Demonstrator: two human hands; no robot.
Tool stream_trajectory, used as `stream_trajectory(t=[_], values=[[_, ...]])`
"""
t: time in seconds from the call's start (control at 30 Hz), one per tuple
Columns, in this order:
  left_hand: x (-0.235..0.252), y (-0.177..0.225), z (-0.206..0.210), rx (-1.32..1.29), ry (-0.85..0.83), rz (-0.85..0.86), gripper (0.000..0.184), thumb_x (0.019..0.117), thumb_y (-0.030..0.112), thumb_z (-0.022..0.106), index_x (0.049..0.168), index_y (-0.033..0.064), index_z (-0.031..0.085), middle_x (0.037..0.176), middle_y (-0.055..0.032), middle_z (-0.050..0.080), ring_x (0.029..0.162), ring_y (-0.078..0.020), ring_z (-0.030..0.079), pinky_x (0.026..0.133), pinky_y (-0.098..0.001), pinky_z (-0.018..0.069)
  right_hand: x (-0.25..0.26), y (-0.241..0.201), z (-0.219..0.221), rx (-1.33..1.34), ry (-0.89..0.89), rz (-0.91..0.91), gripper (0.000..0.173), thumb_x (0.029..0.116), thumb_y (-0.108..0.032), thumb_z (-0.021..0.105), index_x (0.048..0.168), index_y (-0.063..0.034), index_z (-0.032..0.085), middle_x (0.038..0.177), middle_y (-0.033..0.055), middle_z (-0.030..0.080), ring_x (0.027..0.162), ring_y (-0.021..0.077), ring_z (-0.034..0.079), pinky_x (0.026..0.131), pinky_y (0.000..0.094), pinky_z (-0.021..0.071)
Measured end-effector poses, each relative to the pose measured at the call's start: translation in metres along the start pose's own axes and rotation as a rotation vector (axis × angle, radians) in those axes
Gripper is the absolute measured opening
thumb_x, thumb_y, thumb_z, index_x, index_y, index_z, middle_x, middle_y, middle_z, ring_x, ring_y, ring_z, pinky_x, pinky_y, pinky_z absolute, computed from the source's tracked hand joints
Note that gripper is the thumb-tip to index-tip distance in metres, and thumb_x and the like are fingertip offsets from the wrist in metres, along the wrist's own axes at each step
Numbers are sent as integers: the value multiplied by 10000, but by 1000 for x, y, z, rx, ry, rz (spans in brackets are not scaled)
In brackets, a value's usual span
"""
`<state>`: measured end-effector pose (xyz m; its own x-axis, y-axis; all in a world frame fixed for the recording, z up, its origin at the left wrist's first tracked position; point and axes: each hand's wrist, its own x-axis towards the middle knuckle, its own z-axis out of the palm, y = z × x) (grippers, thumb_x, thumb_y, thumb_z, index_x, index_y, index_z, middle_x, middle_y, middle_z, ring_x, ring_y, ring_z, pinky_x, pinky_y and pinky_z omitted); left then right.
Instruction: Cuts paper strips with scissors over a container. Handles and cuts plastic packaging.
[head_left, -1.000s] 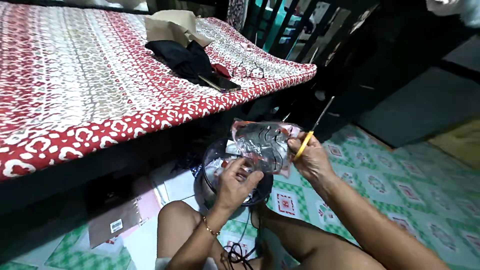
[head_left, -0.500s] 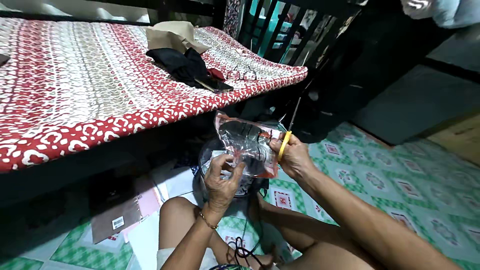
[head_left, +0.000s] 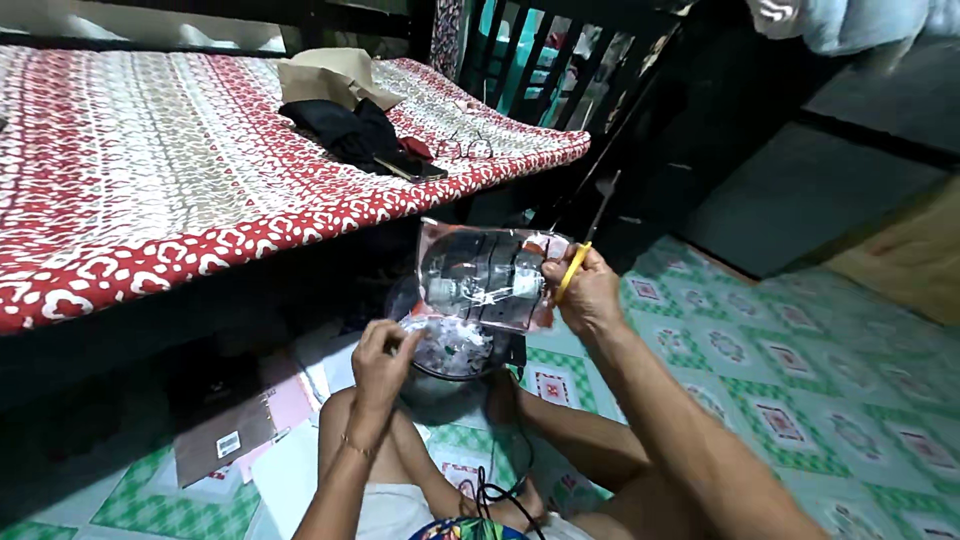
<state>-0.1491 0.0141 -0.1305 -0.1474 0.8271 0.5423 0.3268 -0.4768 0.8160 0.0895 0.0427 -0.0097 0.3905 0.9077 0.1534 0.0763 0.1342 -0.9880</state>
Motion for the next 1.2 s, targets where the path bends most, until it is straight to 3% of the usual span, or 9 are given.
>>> stream_trajectory(t=[0.1, 0.2, 0.4, 0.63, 0.77, 0.83, 0.9, 1.07, 1.2], values=[[-20, 40, 11, -377, -284, -422, 554, 853, 196, 752, 1249, -150, 578, 1143, -193, 664, 948, -133, 673, 800, -274, 561, -6, 1, 18, 320, 120, 64, 262, 934, 133, 550, 986, -118, 501, 735, -53, 592, 587, 25, 570, 565, 198, 524], [-19, 48, 31, -609, -367, -500, 1221, 714, 398, 830, 1553, -152, 135, 1520, -288, 422, 1345, -287, 511, 1007, -399, 493, -24, 19, 34, 456, 149, 116, 221, 968, 106, 504, 1079, -85, 505, 796, -18, 617, 639, 60, 619, 596, 228, 559], [16, 58, 53, -765, 285, -557, 245, 901, -49, 599, 1134, -19, 530, 888, 41, 693, 827, -11, 686, 791, -221, 595, -61, 69, 34, 529, 74, 250, 309, 861, 152, 558, 1129, 11, 498, 829, 28, 652, 658, 77, 650, 611, 240, 588], [21, 22, 33, -676, -116, -534, 221, 870, -72, 578, 1027, 81, 611, 827, 91, 711, 763, -2, 680, 738, -207, 590, -41, 87, -44, 18, -360, 176, 705, 734, -33, 747, 1352, 58, 421, 1066, -13, 668, 925, -1, 666, 840, 190, 569], [39, 21, 30, -704, -233, -486, 279, 908, -62, 514, 996, 159, 659, 846, 105, 736, 777, 0, 690, 759, -212, 592, -28, 84, -59, 124, -202, 146, 456, 892, -73, 596, 1310, -9, 427, 1071, 2, 715, 943, 77, 708, 811, 261, 591], [49, 19, 26, -692, -301, -454, 298, 895, -36, 545, 976, 202, 707, 862, 111, 749, 775, 12, 689, 744, -200, 592, -22, 88, -78, 318, -258, 146, 444, 965, -370, 646, 1297, -145, 455, 1056, 2, 753, 942, 147, 742, 799, 316, 619], [55, 16, 23, -675, -396, -431, 261, 856, 27, 639, 981, 239, 725, 886, 115, 756, 788, 18, 689, 735, -193, 589, -20, 93, -92, 462, -403, 162, 660, 822, -644, 711, 1338, -258, 569, 1118, 13, 762, 1003, 191, 744, 840, 373, 624], [48, 17, 33, -746, -768, -438, 182, 835, 229, 792, 992, 314, 755, 943, 155, 756, 862, 52, 688, 795, -164, 578, -23, 98, -71, 572, -566, 246, 680, 783, -632, 762, 1304, -243, 561, 1147, -19, 748, 1041, 143, 727, 851, 322, 615], [50, 22, 41, -454, -828, -543, 214, 843, -44, 648, 914, 150, 705, 849, 158, 723, 798, 69, 665, 771, -151, 566, -34, 98, -52, 485, -599, 219, 723, 783, -616, 772, 1290, -148, 554, 1042, -92, 735, 939, 19, 688, 833, 226, 570]])
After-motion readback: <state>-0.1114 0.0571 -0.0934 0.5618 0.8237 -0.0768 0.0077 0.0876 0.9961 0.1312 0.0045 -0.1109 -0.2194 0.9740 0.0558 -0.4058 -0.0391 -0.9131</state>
